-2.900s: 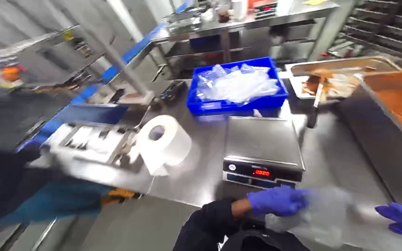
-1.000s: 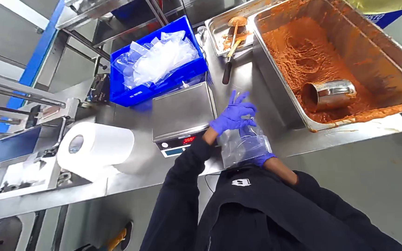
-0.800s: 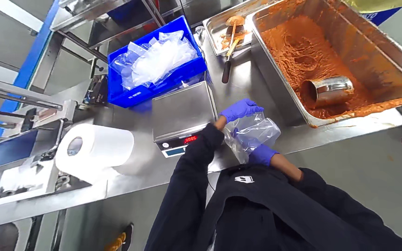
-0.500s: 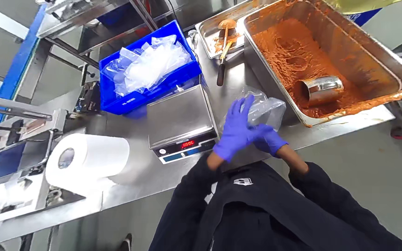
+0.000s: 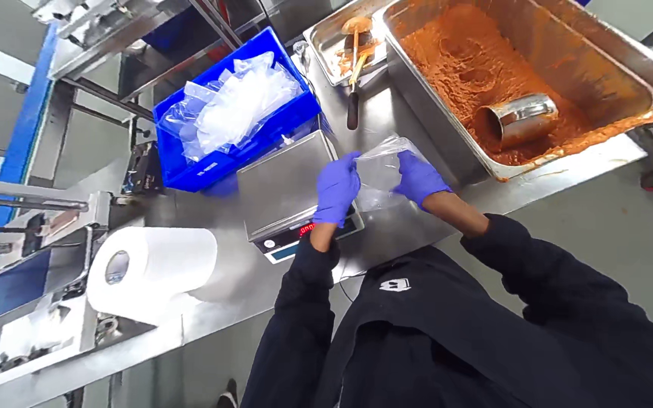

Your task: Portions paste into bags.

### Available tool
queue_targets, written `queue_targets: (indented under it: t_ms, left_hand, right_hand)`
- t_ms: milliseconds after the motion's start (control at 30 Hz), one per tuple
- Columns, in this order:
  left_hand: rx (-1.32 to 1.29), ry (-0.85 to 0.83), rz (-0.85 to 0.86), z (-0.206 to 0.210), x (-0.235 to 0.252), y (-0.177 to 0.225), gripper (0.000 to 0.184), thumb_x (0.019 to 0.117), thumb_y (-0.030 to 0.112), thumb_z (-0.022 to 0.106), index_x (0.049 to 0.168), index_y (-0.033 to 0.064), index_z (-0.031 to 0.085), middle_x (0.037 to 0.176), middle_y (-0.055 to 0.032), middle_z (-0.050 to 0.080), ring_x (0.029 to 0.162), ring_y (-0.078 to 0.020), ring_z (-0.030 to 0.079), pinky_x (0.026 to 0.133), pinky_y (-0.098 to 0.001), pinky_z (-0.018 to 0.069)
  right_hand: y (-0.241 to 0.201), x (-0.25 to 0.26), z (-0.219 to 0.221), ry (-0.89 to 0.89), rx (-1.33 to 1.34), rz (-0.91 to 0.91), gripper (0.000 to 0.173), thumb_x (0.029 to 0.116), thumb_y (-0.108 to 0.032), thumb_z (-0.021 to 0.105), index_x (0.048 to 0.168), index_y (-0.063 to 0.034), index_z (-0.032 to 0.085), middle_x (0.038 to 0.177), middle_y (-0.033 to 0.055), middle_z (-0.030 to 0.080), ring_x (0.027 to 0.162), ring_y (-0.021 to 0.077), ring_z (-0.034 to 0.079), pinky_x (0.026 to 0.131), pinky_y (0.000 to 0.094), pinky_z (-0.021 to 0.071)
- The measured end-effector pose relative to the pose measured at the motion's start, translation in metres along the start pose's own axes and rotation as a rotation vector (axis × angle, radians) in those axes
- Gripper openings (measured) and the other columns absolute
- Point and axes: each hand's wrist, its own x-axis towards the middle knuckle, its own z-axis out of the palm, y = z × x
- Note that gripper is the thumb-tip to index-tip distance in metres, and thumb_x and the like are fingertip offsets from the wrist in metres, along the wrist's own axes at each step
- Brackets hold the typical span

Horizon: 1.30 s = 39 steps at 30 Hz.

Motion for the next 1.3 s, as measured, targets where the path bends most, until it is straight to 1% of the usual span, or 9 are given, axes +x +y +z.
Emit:
queue_targets:
  t_ms: [133,233,367,433,567,800,967,1100,1300]
  left_hand:
    - [0.083,-0.088,0.028,0.004,-0.014,0.024,0.045,0.1048,0.010,0.043,0.147,0.0176,0.056,0.118,-0.0206,0.071,0.111,-0.0408,0.067,0.094,-0.0596,0.0514]
    - [0.091,-0.086,0.059,-0.003,-0.019,0.021,0.049,0.1047,0.011,0.043,0.152,0.0196,0.049,0.115,-0.0208,0.072,0.107,-0.0411,0.068,0.091,-0.0597,0.0522]
    - [-0.153,-0.159,0.190,0.011,-0.006,0.004,0.050,0.1046,0.007,0.042,0.153,0.0171,0.049,0.133,-0.0168,0.066,0.122,-0.0340,0.064,0.106,-0.0532,0.0474]
    - [-0.230,-0.136,0.258,0.021,-0.006,0.003,0.050,0.1057,0.006,0.042,0.154,0.0166,0.046,0.134,-0.0170,0.066,0.122,-0.0335,0.064,0.108,-0.0513,0.0466]
    - [-0.032,-0.089,0.121,0.004,-0.011,0.024,0.052,0.1034,0.005,0.043,0.154,0.0193,0.048,0.117,-0.0224,0.071,0.109,-0.0411,0.068,0.096,-0.0582,0.0513]
    - [0.181,-0.244,0.053,-0.007,-0.027,0.038,0.053,0.1049,0.010,0.041,0.157,0.0200,0.041,0.114,-0.0210,0.071,0.106,-0.0414,0.068,0.088,-0.0596,0.0533]
    - [0.117,-0.342,0.273,0.000,-0.019,0.043,0.066,0.1010,0.024,0.061,0.161,0.0224,0.033,0.155,-0.0152,0.048,0.133,-0.0353,0.056,0.106,-0.0552,0.0469]
    - [0.162,-0.238,0.160,-0.014,0.004,0.054,0.031,0.1013,0.014,0.052,0.126,0.0070,0.068,0.122,-0.0214,0.068,0.117,-0.0401,0.063,0.095,-0.0611,0.0495]
    - [-0.111,-0.176,0.157,-0.002,0.019,0.020,0.044,0.1060,0.028,0.052,0.144,0.0073,0.056,0.130,-0.0146,0.068,0.123,-0.0310,0.063,0.106,-0.0522,0.0468]
  right_hand:
    - [-0.005,-0.004,0.000,-0.086,-0.280,-0.048,0.106,0.0705,-0.015,0.093,0.156,0.0015,0.033,0.159,0.0278,0.034,0.146,0.0511,0.030,0.109,0.0652,0.0388]
    - [-0.002,-0.004,-0.023,-0.222,-0.305,0.046,0.069,0.0869,-0.027,0.081,0.141,0.0053,0.051,0.141,0.0306,0.054,0.132,0.0487,0.052,0.101,0.0673,0.0434]
    - [-0.003,-0.005,-0.006,-0.187,-0.356,-0.158,0.084,0.0768,-0.018,0.088,0.149,-0.0024,0.047,0.147,0.0290,0.050,0.139,0.0480,0.044,0.112,0.0645,0.0354]
    - [-0.011,-0.002,0.007,-0.193,-0.376,-0.259,0.064,0.0905,-0.020,0.075,0.149,-0.0085,0.051,0.145,0.0278,0.053,0.136,0.0488,0.047,0.110,0.0677,0.0349]
    - [0.015,0.024,0.023,-0.389,-0.361,-0.117,0.060,0.1104,-0.038,0.043,0.163,-0.0148,0.028,0.159,0.0296,0.036,0.144,0.0510,0.038,0.113,0.0687,0.0307]
    - [0.000,0.009,0.004,-0.296,-0.541,-0.096,0.075,0.0838,-0.013,0.079,0.151,-0.0084,0.047,0.141,0.0301,0.055,0.130,0.0511,0.051,0.101,0.0706,0.0406]
    - [-0.010,-0.009,0.010,-0.368,-0.573,-0.146,0.040,0.0935,-0.005,0.066,0.132,0.0053,0.061,0.136,0.0311,0.058,0.130,0.0498,0.052,0.104,0.0683,0.0405]
    - [-0.016,-0.030,0.012,-0.380,-0.517,-0.336,0.085,0.0830,0.001,0.079,0.156,0.0038,0.035,0.169,0.0225,0.017,0.158,0.0442,0.005,0.124,0.0633,0.0004]
    - [0.002,-0.029,0.001,-0.364,-0.635,-0.365,0.100,0.0805,0.001,0.080,0.163,-0.0091,0.025,0.173,0.0149,0.004,0.158,0.0418,-0.002,0.125,0.0596,0.0037]
